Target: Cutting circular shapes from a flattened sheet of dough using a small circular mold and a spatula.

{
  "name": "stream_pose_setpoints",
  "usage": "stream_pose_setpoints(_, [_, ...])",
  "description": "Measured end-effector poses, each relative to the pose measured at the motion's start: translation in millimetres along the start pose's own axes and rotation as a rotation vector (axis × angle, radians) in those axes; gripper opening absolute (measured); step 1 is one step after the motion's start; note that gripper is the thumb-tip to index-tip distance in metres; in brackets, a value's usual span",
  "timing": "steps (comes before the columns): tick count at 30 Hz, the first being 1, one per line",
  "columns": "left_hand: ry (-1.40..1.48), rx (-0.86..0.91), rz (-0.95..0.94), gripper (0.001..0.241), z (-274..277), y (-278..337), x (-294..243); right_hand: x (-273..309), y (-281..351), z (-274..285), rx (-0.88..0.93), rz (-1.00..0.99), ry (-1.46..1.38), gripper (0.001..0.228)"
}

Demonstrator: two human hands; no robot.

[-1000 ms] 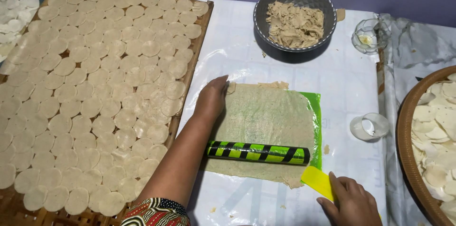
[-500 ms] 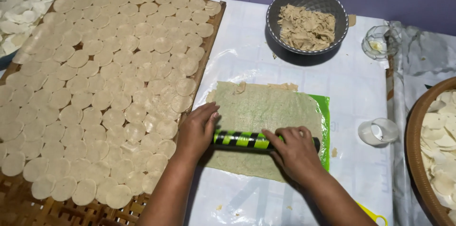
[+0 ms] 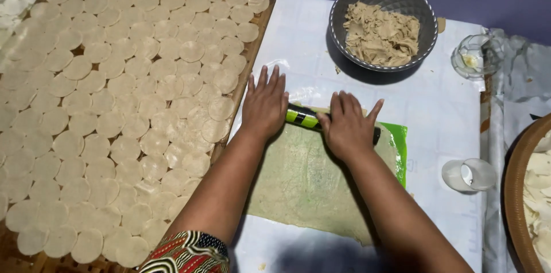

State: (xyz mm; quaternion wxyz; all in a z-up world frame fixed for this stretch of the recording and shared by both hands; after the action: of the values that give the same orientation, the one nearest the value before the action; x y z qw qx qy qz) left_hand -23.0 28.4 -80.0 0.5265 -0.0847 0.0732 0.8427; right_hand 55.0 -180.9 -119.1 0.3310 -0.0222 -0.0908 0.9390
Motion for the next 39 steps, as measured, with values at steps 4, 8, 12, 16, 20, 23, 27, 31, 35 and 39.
stream_pose_setpoints(4, [-0.018,0.055,0.048,0.059,-7.2,-63.4,-8.6,-18.2,-48.0,26.8,0.109,-0.097,-0.108,0.06])
stream_pose_setpoints(8, [0.044,0.106,0.111,0.062,-22.9,-101.0,-7.5,-21.9,-49.1,55.9,0.169,-0.12,-0.197,0.052])
stream_pose_setpoints(12, [0.33,0.082,0.153,0.062,-21.4,-103.6,0.8,-17.4,-35.7,78.9,0.267,0.065,-0.228,0.055])
stream_pose_setpoints(16, [0.436,0.001,0.096,0.06,24.9,-46.3,5.2,-11.8,-9.5,94.7,0.183,0.101,-0.203,0.055])
stream_pose_setpoints(20, [0.215,-0.088,0.048,0.058,33.1,50.1,10.3,16.2,31.6,105.3,0.102,0.167,-0.158,0.056])
stream_pose_setpoints(23, [0.129,-0.124,0.029,0.059,1.6,110.6,13.8,40.3,73.7,83.3,0.104,0.164,-0.169,0.059])
stream_pose_setpoints(27, [0.131,-0.149,0.011,0.06,-11.7,123.6,13.5,54.9,88.5,42.6,0.005,0.131,-0.179,0.071])
stream_pose_setpoints(31, [0.094,-0.124,0.02,0.059,-8.9,58.9,9.9,36.0,32.8,27.2,0.054,0.072,-0.116,0.079])
stream_pose_setpoints(35, [0.043,-0.064,0.083,0.063,-7.1,-18.7,4.2,8.0,-34.3,30.3,0.213,-0.027,-0.064,0.07])
stream_pose_setpoints(39, [0.005,-0.023,0.128,0.066,2.7,-30.8,-0.4,2.2,-49.7,36.9,0.178,-0.071,-0.101,0.074])
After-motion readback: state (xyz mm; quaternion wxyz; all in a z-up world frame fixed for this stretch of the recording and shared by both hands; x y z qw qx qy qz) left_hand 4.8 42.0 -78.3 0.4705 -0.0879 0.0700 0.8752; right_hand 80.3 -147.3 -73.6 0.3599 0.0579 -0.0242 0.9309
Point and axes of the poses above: each hand's wrist, its own y-axis away from the middle knuckle, its own z-axis out of the back of the hand, x = y × z, the point moved 1 cm from there along -y, towards the middle knuckle, and after that the axes turned 10 degrees about z, right-handed, at the moved point
